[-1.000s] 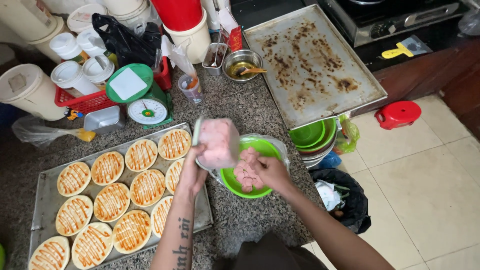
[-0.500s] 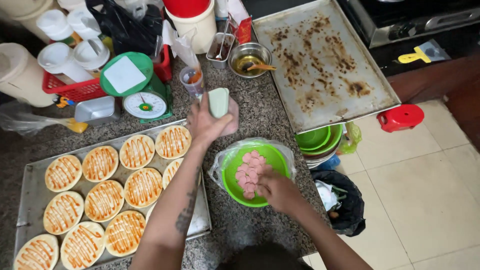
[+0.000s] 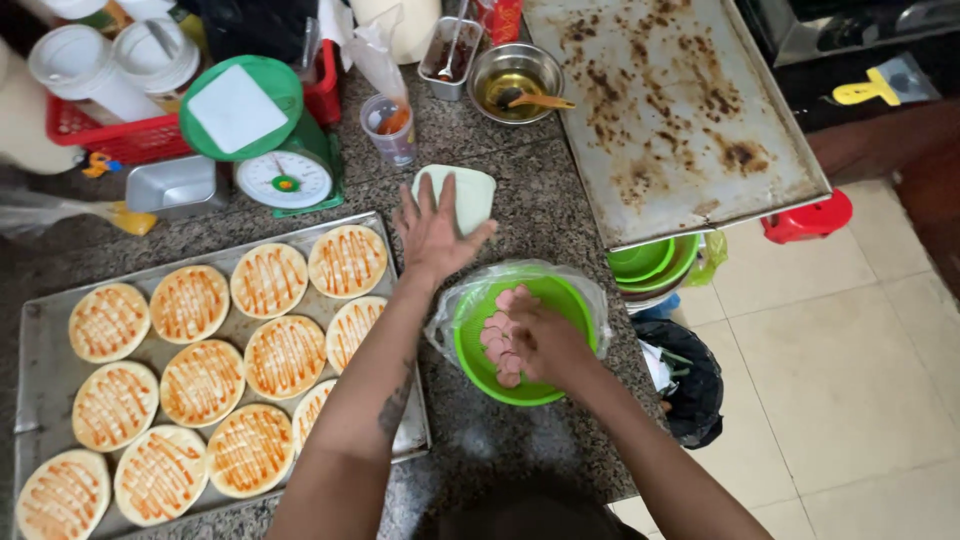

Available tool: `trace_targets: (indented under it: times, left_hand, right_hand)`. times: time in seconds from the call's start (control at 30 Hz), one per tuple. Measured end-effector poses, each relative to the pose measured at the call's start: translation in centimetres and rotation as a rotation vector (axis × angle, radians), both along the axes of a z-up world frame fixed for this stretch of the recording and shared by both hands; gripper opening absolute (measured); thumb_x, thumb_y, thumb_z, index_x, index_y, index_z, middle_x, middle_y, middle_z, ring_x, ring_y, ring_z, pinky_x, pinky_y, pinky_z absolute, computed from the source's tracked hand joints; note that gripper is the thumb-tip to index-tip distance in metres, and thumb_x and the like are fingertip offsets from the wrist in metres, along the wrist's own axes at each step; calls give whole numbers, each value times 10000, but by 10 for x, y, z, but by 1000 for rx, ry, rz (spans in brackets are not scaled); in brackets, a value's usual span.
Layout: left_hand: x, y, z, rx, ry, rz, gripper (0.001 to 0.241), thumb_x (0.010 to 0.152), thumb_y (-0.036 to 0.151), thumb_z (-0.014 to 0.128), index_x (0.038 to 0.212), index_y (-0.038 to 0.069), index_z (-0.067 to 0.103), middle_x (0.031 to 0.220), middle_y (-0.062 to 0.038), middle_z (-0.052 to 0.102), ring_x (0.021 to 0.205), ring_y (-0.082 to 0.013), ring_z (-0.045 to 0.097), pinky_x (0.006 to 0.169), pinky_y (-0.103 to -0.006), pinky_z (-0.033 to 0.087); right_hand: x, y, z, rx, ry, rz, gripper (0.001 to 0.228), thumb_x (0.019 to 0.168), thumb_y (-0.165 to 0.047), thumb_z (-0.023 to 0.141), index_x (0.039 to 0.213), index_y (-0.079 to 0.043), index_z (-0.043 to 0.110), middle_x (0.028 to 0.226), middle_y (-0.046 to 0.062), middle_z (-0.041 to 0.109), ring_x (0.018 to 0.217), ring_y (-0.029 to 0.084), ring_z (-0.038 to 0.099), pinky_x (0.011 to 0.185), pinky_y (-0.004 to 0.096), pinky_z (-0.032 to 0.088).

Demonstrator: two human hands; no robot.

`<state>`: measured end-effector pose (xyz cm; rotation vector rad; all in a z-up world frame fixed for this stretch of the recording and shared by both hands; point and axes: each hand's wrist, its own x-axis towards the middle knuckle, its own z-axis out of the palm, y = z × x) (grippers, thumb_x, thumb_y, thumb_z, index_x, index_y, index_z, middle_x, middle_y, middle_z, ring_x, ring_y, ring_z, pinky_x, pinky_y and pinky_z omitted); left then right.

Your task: Preparing trays of pastries with sausage toppings and putting them into a commercial oven.

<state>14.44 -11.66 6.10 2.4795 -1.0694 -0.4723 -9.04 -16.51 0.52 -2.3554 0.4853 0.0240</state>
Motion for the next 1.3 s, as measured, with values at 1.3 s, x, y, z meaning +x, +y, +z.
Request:
trace_targets:
  times: [1.3]
  left_hand:
    - [-193,152,-9,-354,-25,127,392,896,327,645,1235,129,660,1309,-92,579,1284,-280,499,1097,-406,380]
  right_hand:
    - [-16,0,73,1335,-33,-464,315,962,-64,474,1231,93,427,1314,314,531,1131,460,609,1009,539,481]
